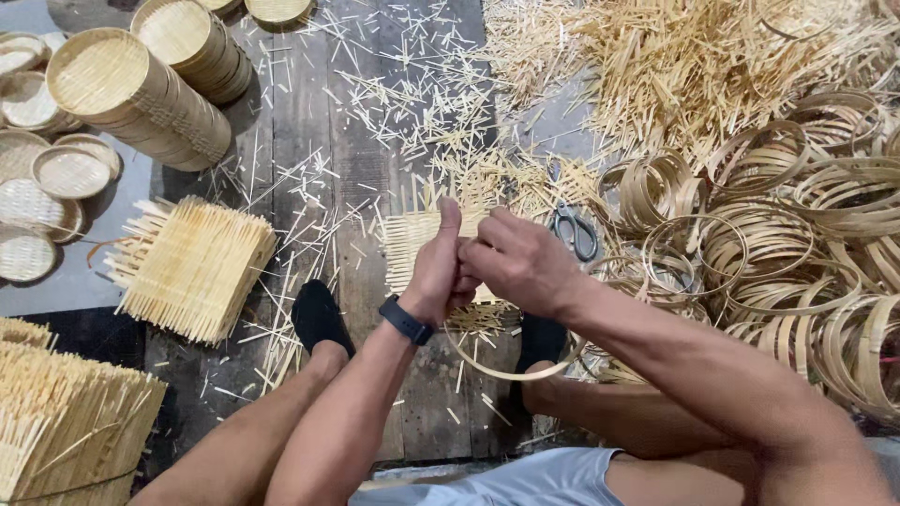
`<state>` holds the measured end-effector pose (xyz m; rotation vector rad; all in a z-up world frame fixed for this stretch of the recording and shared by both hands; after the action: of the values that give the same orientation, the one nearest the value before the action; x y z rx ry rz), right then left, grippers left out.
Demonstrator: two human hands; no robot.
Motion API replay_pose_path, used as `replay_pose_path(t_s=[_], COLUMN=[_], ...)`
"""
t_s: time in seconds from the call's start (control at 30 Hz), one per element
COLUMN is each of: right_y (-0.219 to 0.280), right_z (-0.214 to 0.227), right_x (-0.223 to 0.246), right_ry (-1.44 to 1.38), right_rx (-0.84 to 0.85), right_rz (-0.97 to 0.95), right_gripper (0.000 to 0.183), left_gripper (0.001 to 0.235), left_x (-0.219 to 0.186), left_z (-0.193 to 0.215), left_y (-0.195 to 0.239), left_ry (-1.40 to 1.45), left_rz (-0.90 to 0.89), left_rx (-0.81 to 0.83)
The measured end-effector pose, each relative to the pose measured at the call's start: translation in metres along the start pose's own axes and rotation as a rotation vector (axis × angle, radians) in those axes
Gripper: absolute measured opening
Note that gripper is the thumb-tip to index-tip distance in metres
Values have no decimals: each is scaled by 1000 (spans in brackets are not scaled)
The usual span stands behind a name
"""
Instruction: The person weaves a bamboo mat by placing a circular bamboo frame over a flat woven mat, then uses shears to trim the excess bamboo strips around the frame. The person repeats this process multiple times, stacking the finished circular mats.
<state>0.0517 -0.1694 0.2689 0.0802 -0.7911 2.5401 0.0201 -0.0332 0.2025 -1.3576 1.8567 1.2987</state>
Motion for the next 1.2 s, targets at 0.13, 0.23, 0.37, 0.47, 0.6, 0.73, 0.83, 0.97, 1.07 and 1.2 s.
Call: replay_pose_path(t_s=[0.13, 0.23, 0.37, 0.47, 0.6, 0.73, 0.83, 0.97, 1.07, 1.2], right_y=[5, 1, -5, -11, -11, 15, 27, 47, 50, 45], right_z=[-10, -19, -23, -18, -10, -23, -42, -69, -78, -80], right_x=[-3, -7, -7, -22, -64, -68, -73, -87, -92, -88], right_ry=[-16, -77, -116, -319, -438, -1470, -1826, -1984, -2041, -1945], right_rx=[-12, -64, -72, 38, 66, 1, -43, 31, 15, -38], right_rz=[-35, -89, -172, -346, -1018, -1311, -1139, -1168, -1111, -1180], right_gripper=[12, 11, 12, 17, 34, 45, 36, 34, 41, 39], left_gripper=[71, 69, 66, 60, 33, 35, 28, 33, 34, 35], left_x=[9, 7, 10, 13, -5, -18, -18, 3, 17, 20], left_z=[3, 6, 5, 9, 40, 61, 73, 82, 83, 82], left_y=[-2, -8, -10, -17, -29, -35, -38, -53, -61, -57], left_ry=[143, 163, 240, 224, 334, 822, 596, 566, 654, 711], left_rz=[2, -53, -66, -136, -524, -490, -294, -155, -158, -200], left_rx=[-58, -121, -153, -85, -37, -106, -30, -70, -115, -114])
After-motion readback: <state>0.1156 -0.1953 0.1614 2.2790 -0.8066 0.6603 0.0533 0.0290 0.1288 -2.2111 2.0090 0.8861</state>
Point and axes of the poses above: each hand's wrist, its own y-axis away from the middle knuckle, its own z-axis out of the back of the hand, x = y × z, the point moved 2 cm from there along -y, towards the middle knuckle, and after that the axes turned 12 degrees about -z, right-handed, at the moved point
